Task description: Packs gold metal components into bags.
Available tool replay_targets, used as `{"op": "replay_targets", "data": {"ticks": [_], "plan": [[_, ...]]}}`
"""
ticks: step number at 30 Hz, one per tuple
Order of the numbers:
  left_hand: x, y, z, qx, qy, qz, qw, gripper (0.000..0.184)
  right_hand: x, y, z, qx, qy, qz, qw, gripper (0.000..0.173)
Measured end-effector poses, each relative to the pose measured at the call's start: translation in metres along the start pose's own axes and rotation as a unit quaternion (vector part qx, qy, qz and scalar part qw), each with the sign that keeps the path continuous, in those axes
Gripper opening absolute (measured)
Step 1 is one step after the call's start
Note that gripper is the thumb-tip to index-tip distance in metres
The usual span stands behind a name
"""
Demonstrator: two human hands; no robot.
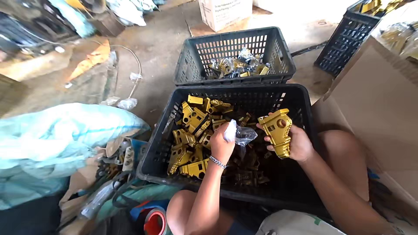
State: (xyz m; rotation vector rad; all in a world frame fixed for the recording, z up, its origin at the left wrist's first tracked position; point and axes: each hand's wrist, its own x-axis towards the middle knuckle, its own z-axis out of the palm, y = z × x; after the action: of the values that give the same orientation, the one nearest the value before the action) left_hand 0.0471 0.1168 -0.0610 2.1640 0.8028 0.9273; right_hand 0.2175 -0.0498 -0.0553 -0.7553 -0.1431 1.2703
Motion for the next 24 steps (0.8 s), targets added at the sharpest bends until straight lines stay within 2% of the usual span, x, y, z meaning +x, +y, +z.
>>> {"op": "replay_targets", "data": {"ticks": [1, 2, 3, 5, 6, 8, 9, 10, 11, 12, 13, 14, 15, 16, 17, 18, 20, 21, 22, 24], "plan": [[-0.001, -0.001, -0.001, 0.02, -0.006, 0.016, 1.0, 0.028, -0.001, 0.0, 0.002, 0.012, -0.013, -0.015, 1.0, 0.073], [-0.001, -0.001, -0.002, 0.037, -0.012, 0.028, 0.999, 0.027, -0.003, 0.0, 0.003, -0.008, -0.034, -0.034, 0.999, 0.078], [-0.002, 0.0, -0.002, 0.049, -0.015, 0.036, 0.998, 0.026, -0.006, -0.002, 0.003, -0.059, -0.059, -0.053, 0.995, 0.074], [-0.002, 0.002, -0.003, 0.053, -0.025, 0.036, 0.998, 0.024, -0.013, -0.009, 0.013, -0.181, -0.034, -0.077, 0.98, 0.059], [-0.002, 0.004, -0.003, 0.043, -0.032, 0.027, 0.998, 0.022, -0.017, -0.014, 0.019, -0.246, -0.028, -0.067, 0.967, 0.059], [-0.002, 0.013, -0.001, -0.019, -0.064, -0.041, 0.997, 0.021, -0.018, -0.018, 0.032, -0.347, -0.047, -0.004, 0.937, 0.053], [-0.002, 0.021, 0.0, -0.074, -0.086, -0.108, 0.988, 0.025, -0.014, -0.014, 0.037, -0.387, -0.036, 0.016, 0.921, 0.049], [-0.001, 0.029, 0.0, -0.146, -0.103, -0.192, 0.965, 0.029, -0.006, -0.005, 0.04, -0.425, -0.007, 0.001, 0.905, 0.045], [0.0, 0.037, 0.001, -0.231, -0.103, -0.273, 0.928, 0.029, 0.002, 0.006, 0.04, -0.475, 0.035, -0.049, 0.878, 0.044], [0.002, 0.043, 0.0, -0.301, -0.089, -0.338, 0.887, 0.025, 0.011, 0.018, 0.039, -0.548, 0.073, -0.111, 0.826, 0.048], [0.005, 0.047, 0.0, -0.349, -0.076, -0.382, 0.852, 0.021, 0.018, 0.027, 0.039, -0.631, 0.085, -0.144, 0.757, 0.051], [0.006, 0.048, -0.001, -0.374, -0.067, -0.405, 0.832, 0.019, 0.021, 0.034, 0.042, -0.707, 0.067, -0.124, 0.693, 0.052], [0.006, 0.047, -0.003, -0.368, -0.064, -0.409, 0.832, 0.019, 0.024, 0.039, 0.047, -0.759, 0.035, -0.07, 0.646, 0.053], [0.004, 0.045, -0.004, -0.342, -0.067, -0.399, 0.848, 0.021, 0.029, 0.042, 0.052, -0.776, 0.018, -0.015, 0.63, 0.056], [-0.001, 0.043, -0.003, -0.306, -0.078, -0.376, 0.871, 0.025, 0.034, 0.043, 0.054, -0.764, 0.019, 0.01, 0.644, 0.059], [-0.006, 0.039, 0.0, -0.261, -0.088, -0.335, 0.901, 0.03, 0.04, 0.043, 0.051, -0.734, 0.034, 0.002, 0.678, 0.064], [-0.014, 0.027, 0.01, -0.162, -0.079, -0.185, 0.966, 0.034, 0.052, 0.041, 0.045, -0.674, 0.056, -0.021, 0.737, 0.073], [-0.016, 0.02, 0.015, -0.122, -0.057, -0.097, 0.986, 0.032, 0.054, 0.039, 0.046, -0.65, 0.055, -0.022, 0.757, 0.077], [-0.015, 0.012, 0.018, -0.094, -0.036, -0.026, 0.995, 0.028, 0.053, 0.037, 0.046, -0.626, 0.047, -0.016, 0.778, 0.082], [-0.008, 0.001, 0.015, -0.054, 0.008, 0.072, 0.996, 0.019, 0.045, 0.031, 0.045, -0.533, 0.024, -0.027, 0.845, 0.088]]}}
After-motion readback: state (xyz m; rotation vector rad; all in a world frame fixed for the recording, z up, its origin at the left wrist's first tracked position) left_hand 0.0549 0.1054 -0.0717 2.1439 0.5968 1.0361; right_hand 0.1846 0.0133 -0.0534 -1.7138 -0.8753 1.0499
